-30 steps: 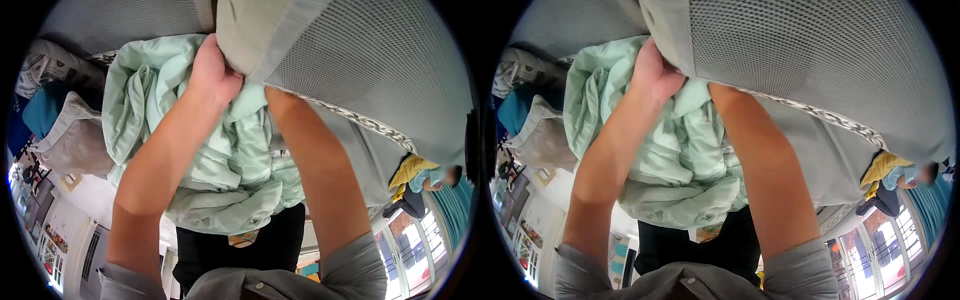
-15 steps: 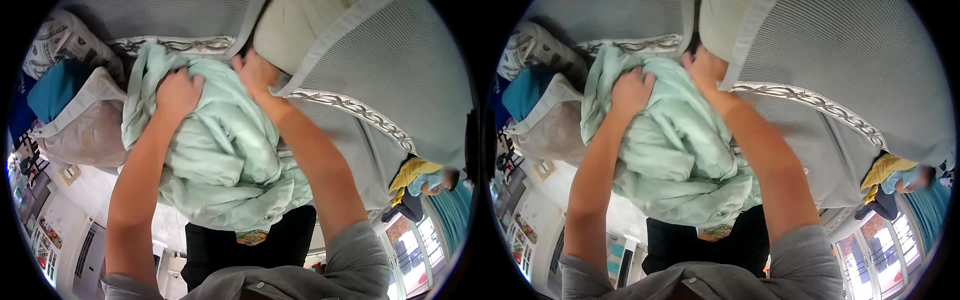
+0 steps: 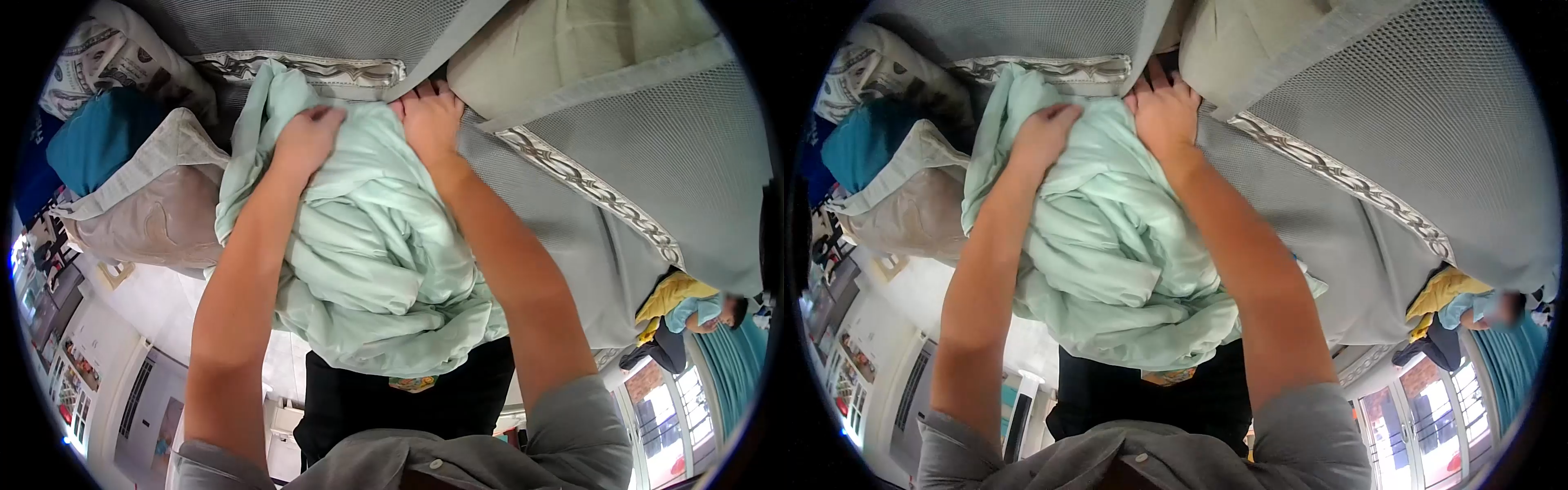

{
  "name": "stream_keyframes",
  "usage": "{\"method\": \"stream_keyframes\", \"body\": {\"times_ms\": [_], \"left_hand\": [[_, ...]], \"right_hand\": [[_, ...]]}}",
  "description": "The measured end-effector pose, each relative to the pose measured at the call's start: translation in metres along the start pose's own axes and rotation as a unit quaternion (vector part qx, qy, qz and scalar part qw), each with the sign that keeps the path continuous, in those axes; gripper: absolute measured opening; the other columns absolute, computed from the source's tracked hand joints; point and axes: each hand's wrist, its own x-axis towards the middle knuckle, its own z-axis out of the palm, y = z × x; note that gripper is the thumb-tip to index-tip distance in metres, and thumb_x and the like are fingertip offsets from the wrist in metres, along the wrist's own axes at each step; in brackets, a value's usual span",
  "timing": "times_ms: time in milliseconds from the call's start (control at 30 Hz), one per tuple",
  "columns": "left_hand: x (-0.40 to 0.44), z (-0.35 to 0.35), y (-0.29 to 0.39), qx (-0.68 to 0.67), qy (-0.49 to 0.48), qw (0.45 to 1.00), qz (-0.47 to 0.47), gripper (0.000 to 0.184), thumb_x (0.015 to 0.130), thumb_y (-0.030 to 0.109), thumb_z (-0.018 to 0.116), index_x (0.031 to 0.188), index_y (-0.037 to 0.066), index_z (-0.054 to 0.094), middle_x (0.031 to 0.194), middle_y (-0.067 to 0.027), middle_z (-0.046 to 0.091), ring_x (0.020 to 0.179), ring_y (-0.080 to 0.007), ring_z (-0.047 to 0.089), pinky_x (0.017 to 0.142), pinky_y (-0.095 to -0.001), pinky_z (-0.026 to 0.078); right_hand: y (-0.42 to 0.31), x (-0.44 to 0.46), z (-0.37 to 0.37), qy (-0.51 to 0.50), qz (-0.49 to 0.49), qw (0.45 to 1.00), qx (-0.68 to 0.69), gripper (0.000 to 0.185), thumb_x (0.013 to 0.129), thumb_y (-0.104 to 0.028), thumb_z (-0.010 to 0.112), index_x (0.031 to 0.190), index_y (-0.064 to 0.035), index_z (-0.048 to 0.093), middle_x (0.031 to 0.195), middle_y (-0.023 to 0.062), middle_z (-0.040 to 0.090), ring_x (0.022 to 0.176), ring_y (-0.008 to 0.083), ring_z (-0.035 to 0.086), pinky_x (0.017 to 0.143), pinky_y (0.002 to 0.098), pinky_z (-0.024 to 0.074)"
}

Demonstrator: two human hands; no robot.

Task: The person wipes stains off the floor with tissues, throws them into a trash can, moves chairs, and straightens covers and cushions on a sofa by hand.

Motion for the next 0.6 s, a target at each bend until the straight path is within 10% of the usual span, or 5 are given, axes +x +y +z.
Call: {"method": "stream_keyframes", "body": {"times_ms": [33,100,233,467,600], "left_hand": [[0.011,-0.001,-0.001,0.002,0.002,1.000,-0.002,0.045,0.089,0.033,0.055,0.113,-0.005,0.061,0.104,-0.0197,0.067,0.105,-0.0329,0.062,0.096,-0.0391,0.045],[0.032,0.000,0.005,-0.544,-0.053,0.837,-0.007,0.062,0.087,0.035,0.059,0.129,-0.009,0.045,0.125,-0.0221,0.055,0.122,-0.0335,0.051,0.106,-0.0402,0.038],[0.035,-0.013,0.031,-0.780,-0.087,0.607,-0.123,0.071,0.084,0.035,0.064,0.126,-0.012,0.032,0.133,-0.0252,0.036,0.128,-0.0353,0.038,0.112,-0.0455,0.030],[0.050,-0.010,0.046,-0.808,-0.056,0.580,-0.087,0.077,0.078,0.050,0.062,0.125,-0.008,0.039,0.125,-0.0138,0.046,0.117,-0.0267,0.044,0.107,-0.0371,0.034],[0.042,-0.011,0.028,-0.777,-0.105,0.618,-0.061,0.065,0.080,0.048,0.061,0.115,-0.005,0.047,0.115,-0.0116,0.052,0.111,-0.0258,0.048,0.106,-0.0349,0.033]], "right_hand": [[0.004,0.004,0.000,-0.046,-0.003,0.999,-0.017,0.035,0.085,-0.032,0.056,0.112,-0.0126,0.068,0.129,0.0077,0.059,0.112,0.0350,0.052,0.101,0.0473,0.0327],[0.004,0.006,-0.006,-0.123,0.011,0.992,-0.001,0.035,0.085,-0.030,0.055,0.112,-0.0103,0.067,0.130,0.0105,0.057,0.121,0.0381,0.046,0.104,0.0487,0.0313],[0.000,-0.013,-0.013,-0.035,-0.067,0.997,0.017,0.034,0.086,-0.025,0.054,0.113,-0.0075,0.064,0.127,0.0145,0.055,0.123,0.0393,0.044,0.105,0.0505,0.0305],[0.008,-0.011,0.019,-0.130,-0.135,0.976,-0.111,0.037,0.091,-0.025,0.046,0.122,-0.0075,0.057,0.129,0.0158,0.053,0.127,0.0409,0.040,0.109,0.0507,0.0278],[0.015,0.039,0.056,-0.273,0.014,0.962,-0.020,0.055,0.091,-0.046,0.045,0.134,-0.0126,0.052,0.142,0.0159,0.046,0.130,0.0291,0.043,0.111,0.0354,0.0303]]}}
